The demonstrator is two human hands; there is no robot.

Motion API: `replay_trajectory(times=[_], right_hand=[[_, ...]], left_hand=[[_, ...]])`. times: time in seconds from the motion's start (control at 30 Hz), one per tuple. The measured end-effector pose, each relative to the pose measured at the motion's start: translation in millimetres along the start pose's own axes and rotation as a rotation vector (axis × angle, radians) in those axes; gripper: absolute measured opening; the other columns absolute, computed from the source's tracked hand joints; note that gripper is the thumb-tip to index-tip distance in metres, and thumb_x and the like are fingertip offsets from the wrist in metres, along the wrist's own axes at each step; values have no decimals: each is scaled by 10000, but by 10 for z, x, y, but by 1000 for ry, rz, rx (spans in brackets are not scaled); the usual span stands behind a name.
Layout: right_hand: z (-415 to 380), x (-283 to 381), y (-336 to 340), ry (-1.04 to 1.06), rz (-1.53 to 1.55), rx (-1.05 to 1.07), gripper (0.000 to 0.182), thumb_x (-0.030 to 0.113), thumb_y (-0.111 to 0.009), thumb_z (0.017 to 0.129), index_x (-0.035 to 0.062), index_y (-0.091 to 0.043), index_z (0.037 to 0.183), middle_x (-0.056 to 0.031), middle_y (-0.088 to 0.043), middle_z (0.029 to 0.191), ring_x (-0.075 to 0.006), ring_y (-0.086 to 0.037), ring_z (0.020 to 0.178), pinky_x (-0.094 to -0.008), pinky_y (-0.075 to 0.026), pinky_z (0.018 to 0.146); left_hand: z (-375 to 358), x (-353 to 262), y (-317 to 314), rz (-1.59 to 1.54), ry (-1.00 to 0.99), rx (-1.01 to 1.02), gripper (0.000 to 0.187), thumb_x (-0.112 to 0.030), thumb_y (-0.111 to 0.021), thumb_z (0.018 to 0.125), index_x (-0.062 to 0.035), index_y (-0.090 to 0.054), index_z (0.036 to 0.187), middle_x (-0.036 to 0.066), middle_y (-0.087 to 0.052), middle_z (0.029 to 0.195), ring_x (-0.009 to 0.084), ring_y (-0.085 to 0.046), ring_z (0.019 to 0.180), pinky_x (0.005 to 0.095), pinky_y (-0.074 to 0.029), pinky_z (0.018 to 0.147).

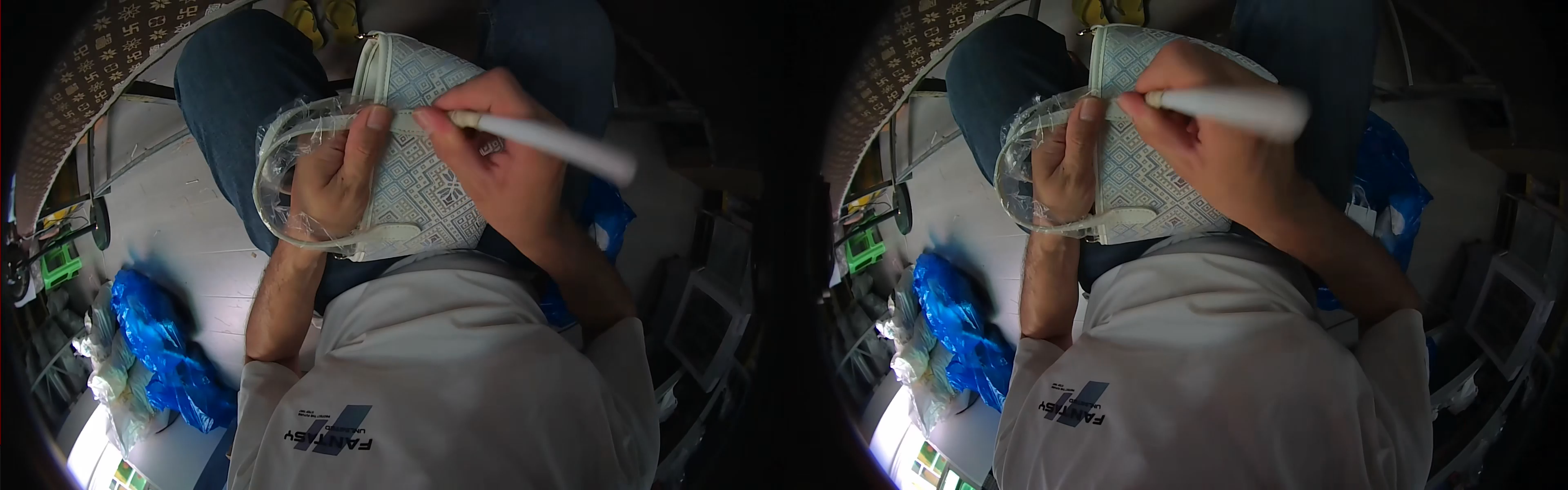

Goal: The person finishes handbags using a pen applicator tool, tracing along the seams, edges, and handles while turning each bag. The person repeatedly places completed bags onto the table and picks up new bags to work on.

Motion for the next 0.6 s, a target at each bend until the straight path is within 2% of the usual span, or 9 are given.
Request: replay_trajectory(times=[0.07, 0.2, 0.27, 0.33, 0.37, 0.4, 0.47, 0.5, 0.6], right_hand=[[80, 23, 122, -480, 447, 107, 102, 91, -674, 956, 11, -614, 978, -39, -647, 739, -46, -595, 595, -178, -473, 523], [170, -4, 269, -619, 471, 206, 130, 128, -658, 975, 4, -617, 980, -41, -646, 738, -39, -590, 591, -178, -479, 524], [161, 12, 196, -524, 491, 170, 123, 116, -678, 961, 10, -618, 974, -37, -646, 737, -45, -588, 585, -181, -471, 524], [76, -7, 76, 83, -104, 73, 117, 102, -695, 948, 16, -617, 969, -28, -637, 725, -51, -586, 587, -182, -461, 527], [25, 43, 14, 196, -193, 25, 104, 77, -700, 939, 22, -613, 955, -17, -624, 714, -48, -581, 597, -180, -446, 526], [52, 38, 25, 204, -197, 20, 104, 77, -700, 939, 22, -613, 955, -17, -624, 714, -48, -581, 597, -180, -446, 526], [60, 10, 64, -332, 234, 86, 94, 85, -684, 951, 23, -613, 946, -17, -621, 708, -39, -574, 597, -178, -444, 520], [125, 15, 140, -444, 469, 140, 94, 97, -669, 963, 24, -613, 943, -19, -621, 708, -31, -567, 592, -176, -441, 513], [166, 20, 258, -576, 476, 178, 108, 119, -661, 973, 22, -617, 951, -23, -621, 706, -27, -567, 592, -177, -449, 514]], left_hand=[[18, 28, 34, 25, -46, 41, 345, -268, -546, 1059, 31, -703, 985, -30, -543, 670, 52, -463, 622, 241, -378, 535], [30, 8, 64, 40, -41, 99, 328, -248, -543, 1060, 31, -706, 1005, -21, -552, 681, 55, -473, 629, 240, -386, 540], [19, 14, 19, 9, -32, 80, 322, -241, -543, 1060, 27, -704, 985, -20, -550, 676, 55, -468, 623, 240, -379, 535], [-9, 29, 12, -8, -21, 55, 318, -235, -543, 1059, 24, -702, 966, -20, -548, 671, 56, -464, 617, 239, -371, 529], [-19, 38, 14, -21, -28, 57, 315, -229, -544, 1059, 24, -701, 954, -21, -545, 666, 55, -462, 612, 237, -368, 527], [3, 43, 10, -38, -46, 59, 312, -223, -546, 1058, 24, -699, 943, -22, -542, 661, 54, -460, 607, 235, -364, 524], [8, 51, 53, -24, -43, 94, 311, -222, -550, 1056, 25, -699, 939, -22, -545, 666, 52, -463, 611, 233, -368, 525], [3, 60, 71, -5, -29, 132, 311, -222, -554, 1054, 27, -698, 935, -22, -548, 672, 50, -466, 616, 231, -371, 526], [16, 58, 72, -26, -32, 120, 312, -223, -556, 1053, 27, -695, 928, -26, -550, 680, 47, -461, 621, 228, -370, 526]])
Point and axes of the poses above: each hand's wrist, its own z-axis towards the middle knuckle, its own y-axis out of the back of the hand, x = y × z, the point moved 1 cm from there along z, towards the middle knuckle
